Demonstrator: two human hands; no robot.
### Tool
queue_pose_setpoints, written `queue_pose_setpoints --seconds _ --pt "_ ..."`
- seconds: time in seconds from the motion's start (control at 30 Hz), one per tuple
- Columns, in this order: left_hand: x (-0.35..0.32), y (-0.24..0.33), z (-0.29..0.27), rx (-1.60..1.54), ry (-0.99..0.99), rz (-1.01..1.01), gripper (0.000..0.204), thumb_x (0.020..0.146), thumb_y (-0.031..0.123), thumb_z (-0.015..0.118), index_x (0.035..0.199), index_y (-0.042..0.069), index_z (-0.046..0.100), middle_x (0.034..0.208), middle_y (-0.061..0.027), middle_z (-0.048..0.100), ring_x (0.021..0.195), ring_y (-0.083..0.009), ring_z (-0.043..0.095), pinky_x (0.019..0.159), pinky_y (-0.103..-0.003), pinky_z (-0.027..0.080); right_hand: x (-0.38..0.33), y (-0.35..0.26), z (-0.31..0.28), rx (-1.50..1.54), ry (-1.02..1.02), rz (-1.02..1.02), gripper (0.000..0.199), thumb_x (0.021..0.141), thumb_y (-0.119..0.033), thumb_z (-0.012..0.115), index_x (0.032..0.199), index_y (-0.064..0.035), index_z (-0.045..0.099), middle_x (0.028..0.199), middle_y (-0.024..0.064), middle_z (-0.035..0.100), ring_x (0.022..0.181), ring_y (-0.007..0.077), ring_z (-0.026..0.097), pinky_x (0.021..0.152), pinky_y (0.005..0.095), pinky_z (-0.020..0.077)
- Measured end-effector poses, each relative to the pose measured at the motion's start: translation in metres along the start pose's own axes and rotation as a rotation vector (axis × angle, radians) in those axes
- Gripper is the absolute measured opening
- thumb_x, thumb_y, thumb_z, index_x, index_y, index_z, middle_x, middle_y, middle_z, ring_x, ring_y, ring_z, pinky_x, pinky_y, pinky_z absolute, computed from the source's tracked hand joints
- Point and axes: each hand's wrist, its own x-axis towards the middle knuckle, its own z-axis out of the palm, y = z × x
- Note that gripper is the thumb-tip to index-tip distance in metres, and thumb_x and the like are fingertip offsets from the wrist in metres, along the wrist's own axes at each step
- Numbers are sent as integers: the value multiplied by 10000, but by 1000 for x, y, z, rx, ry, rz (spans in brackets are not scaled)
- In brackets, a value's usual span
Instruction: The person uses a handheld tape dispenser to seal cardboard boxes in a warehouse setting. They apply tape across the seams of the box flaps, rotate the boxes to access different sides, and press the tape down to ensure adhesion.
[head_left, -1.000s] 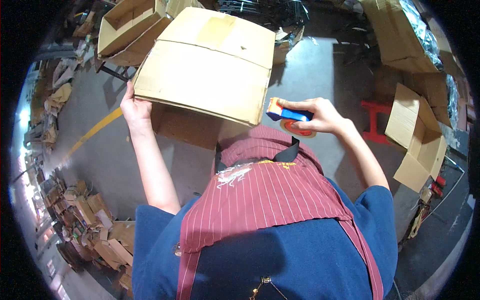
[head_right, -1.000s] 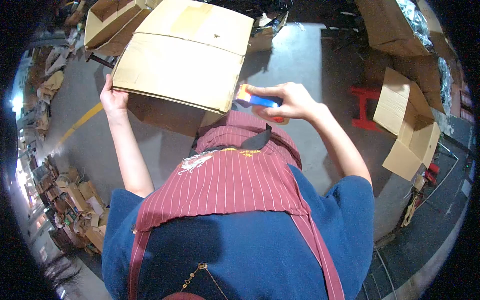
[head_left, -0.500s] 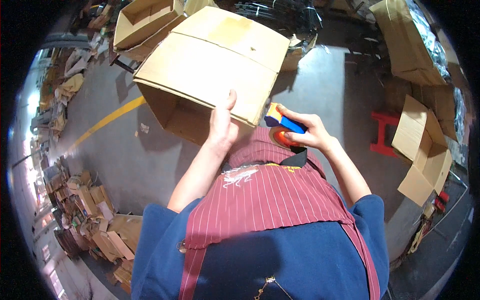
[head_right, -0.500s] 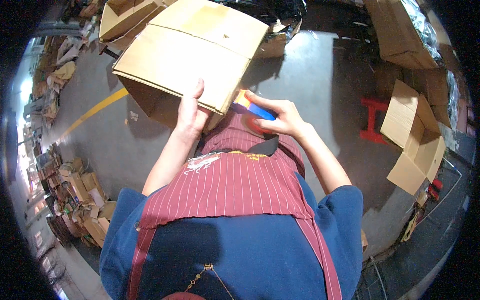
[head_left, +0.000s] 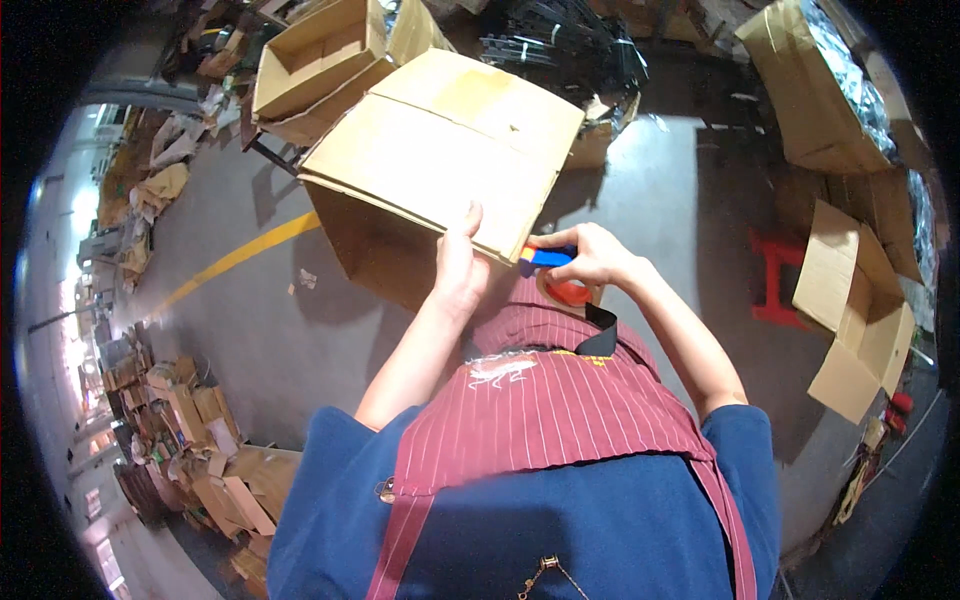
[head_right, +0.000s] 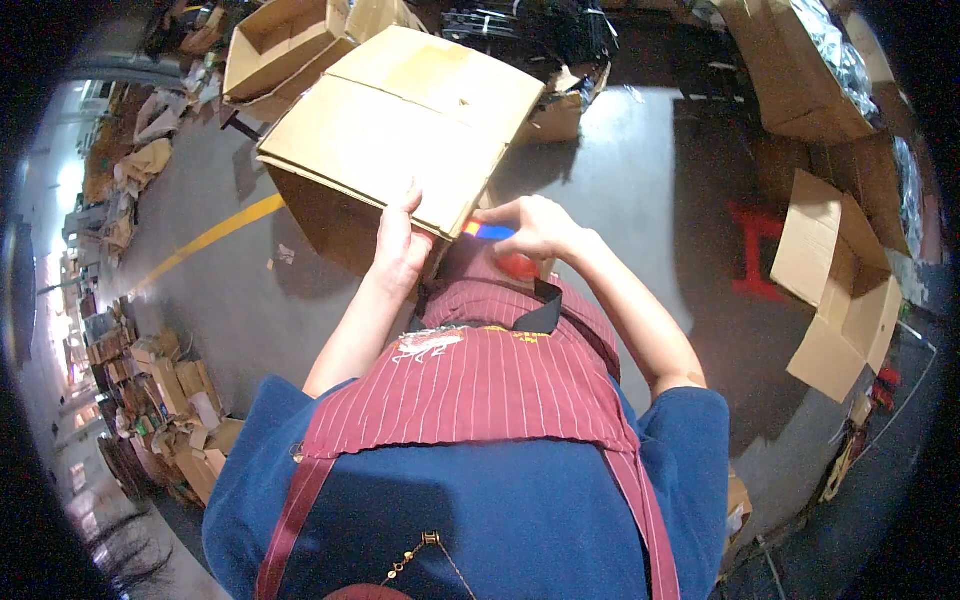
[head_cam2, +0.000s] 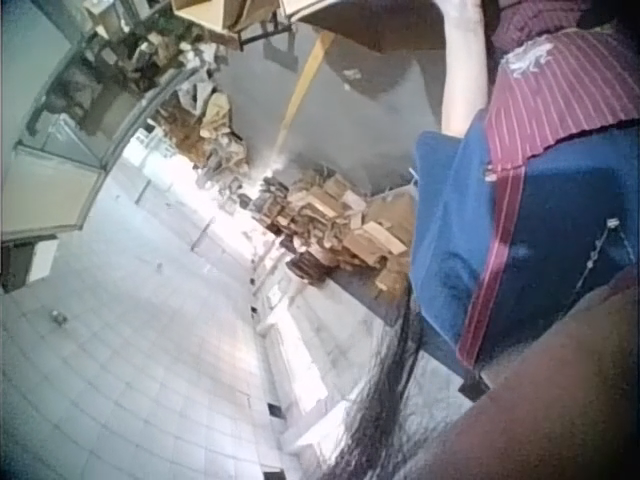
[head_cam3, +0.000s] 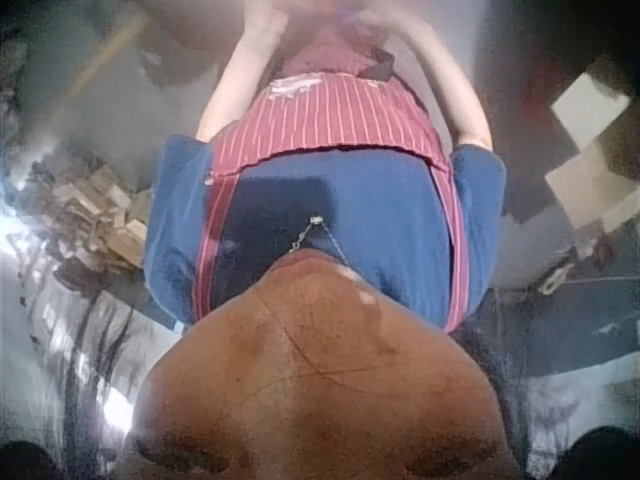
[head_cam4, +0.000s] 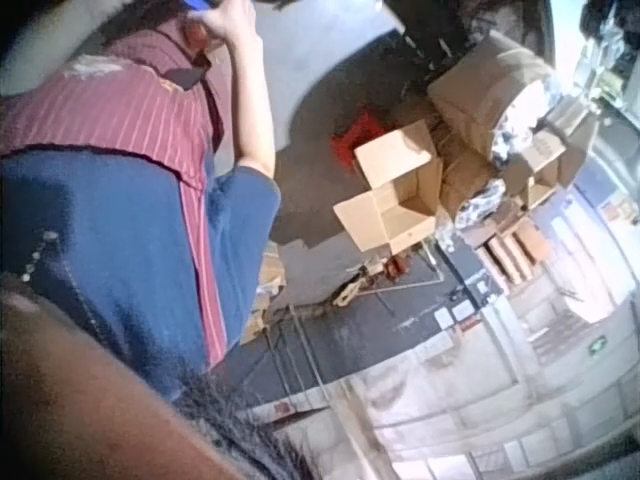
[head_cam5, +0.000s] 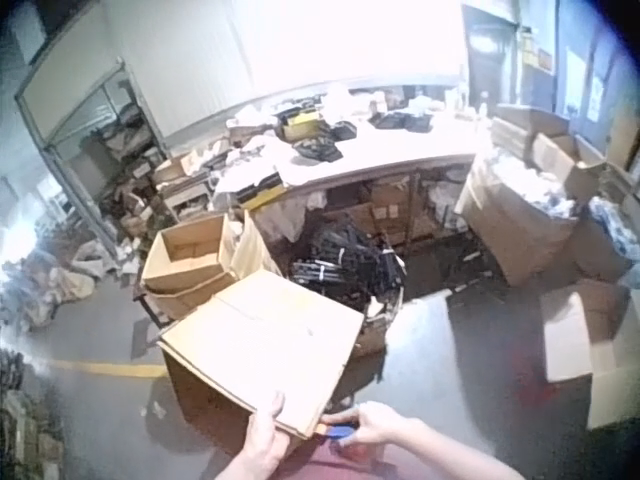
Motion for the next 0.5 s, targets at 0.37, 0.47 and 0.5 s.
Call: queue_pose_setpoints --seconds 0.37,0.47,0.5 --pt "-21 78 -13 1298 -593 -504 336 974 352 655 1003 30 747 907 -77 748 882 -136 704 864 -288 553 53 43 15 -518 144 299 356 619 -369 767 937 -213 802 883 115 752 854 293 731 773 415 583" --pt "-45 99 60 1445 -497 -219 362 950 365 675 1054 26 746 969 -99 738 934 -183 686 887 -336 537 48 41 -14 -561 157 300 398 650 -372 741 1022 -242 795 928 108 758 879 285 732 777 389 579" --pt "-36 100 74 1424 -443 4 385 952 359 667 1147 32 721 1101 -138 730 1043 -240 677 938 -398 528 47 35 -22 -563 228 301 479 622 -355 752 1088 -248 783 925 105 756 880 285 728 779 396 580"
